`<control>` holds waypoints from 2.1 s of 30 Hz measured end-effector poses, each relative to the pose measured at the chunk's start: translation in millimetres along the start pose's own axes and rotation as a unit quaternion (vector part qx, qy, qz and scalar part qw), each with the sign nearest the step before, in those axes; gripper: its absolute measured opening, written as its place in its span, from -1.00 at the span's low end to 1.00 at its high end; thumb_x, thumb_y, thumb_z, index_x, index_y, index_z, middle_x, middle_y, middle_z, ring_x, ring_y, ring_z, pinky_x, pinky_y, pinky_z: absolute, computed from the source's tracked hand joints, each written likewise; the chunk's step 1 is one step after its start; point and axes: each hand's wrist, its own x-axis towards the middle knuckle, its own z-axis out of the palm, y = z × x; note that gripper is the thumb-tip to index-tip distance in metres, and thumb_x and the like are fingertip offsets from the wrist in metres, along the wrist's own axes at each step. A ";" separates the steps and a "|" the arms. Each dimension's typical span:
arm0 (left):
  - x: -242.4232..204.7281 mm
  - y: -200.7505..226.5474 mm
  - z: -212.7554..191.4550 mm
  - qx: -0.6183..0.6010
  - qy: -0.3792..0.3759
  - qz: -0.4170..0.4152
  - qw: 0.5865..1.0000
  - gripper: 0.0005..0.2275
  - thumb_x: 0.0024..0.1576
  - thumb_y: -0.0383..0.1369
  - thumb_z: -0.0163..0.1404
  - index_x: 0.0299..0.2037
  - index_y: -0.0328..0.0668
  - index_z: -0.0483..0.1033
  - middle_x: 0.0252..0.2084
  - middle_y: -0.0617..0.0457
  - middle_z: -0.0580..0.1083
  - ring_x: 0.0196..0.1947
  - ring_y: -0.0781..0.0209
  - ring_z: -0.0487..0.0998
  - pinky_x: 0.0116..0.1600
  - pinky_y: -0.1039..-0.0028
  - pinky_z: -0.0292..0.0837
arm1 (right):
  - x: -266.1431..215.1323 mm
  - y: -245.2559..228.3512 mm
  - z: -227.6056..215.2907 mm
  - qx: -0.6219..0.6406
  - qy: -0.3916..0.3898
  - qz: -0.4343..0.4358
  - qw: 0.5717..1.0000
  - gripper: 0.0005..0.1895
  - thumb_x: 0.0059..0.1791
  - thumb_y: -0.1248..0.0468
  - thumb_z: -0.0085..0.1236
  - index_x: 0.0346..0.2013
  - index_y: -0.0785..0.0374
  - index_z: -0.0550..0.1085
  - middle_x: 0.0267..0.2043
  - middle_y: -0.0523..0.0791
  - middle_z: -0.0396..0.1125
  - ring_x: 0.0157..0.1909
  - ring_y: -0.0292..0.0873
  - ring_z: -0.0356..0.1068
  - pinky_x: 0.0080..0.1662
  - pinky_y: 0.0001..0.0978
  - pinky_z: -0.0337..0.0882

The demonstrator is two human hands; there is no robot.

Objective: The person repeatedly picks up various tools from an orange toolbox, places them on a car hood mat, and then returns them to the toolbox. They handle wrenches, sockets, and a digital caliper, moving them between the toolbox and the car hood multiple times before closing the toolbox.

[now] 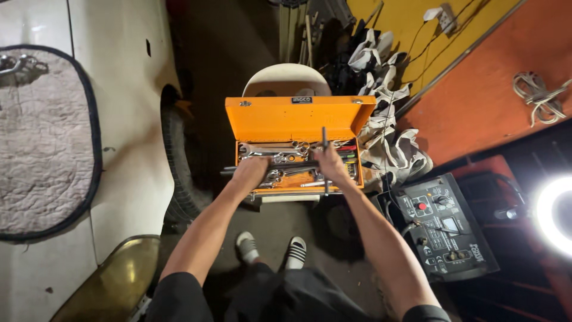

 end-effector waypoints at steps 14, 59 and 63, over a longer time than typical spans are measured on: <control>0.2 -9.4 117.5 0.022 -0.035 0.051 0.998 -0.80 0.03 -0.28 0.19 -0.25 -0.21 0.55 -0.24 -0.16 0.58 -0.22 -0.15 0.63 -0.14 0.12 0.55 | -73.0 170.0 -4.4 0.306 -0.045 0.401 0.862 -0.92 0.12 0.27 -0.08 -0.10 0.17 0.30 -0.25 -0.10 0.36 -0.38 -0.17 0.41 -0.37 -0.29 0.43; 107.1 -52.3 257.7 0.007 -0.009 0.066 0.998 -0.79 0.14 -0.32 0.04 -0.05 -0.14 0.51 -0.03 0.01 0.49 0.08 -0.01 0.44 0.13 0.13 0.30 | 0.8 299.2 1.4 -0.031 0.090 0.212 0.973 -0.44 -0.09 0.34 0.25 0.22 0.22 0.43 -0.22 0.04 0.53 -0.19 -0.04 0.58 -0.12 -0.24 0.52; 106.1 -53.4 251.3 0.016 -0.054 0.014 0.998 -0.81 0.15 -0.32 0.07 -0.07 -0.10 0.55 -0.07 0.04 0.48 0.04 0.01 0.42 0.16 0.14 0.29 | 0.3 314.0 9.8 -0.038 0.094 0.217 0.971 -0.41 -0.14 0.31 0.35 0.20 0.24 0.46 -0.15 0.05 0.51 -0.12 -0.04 0.54 -0.08 -0.24 0.50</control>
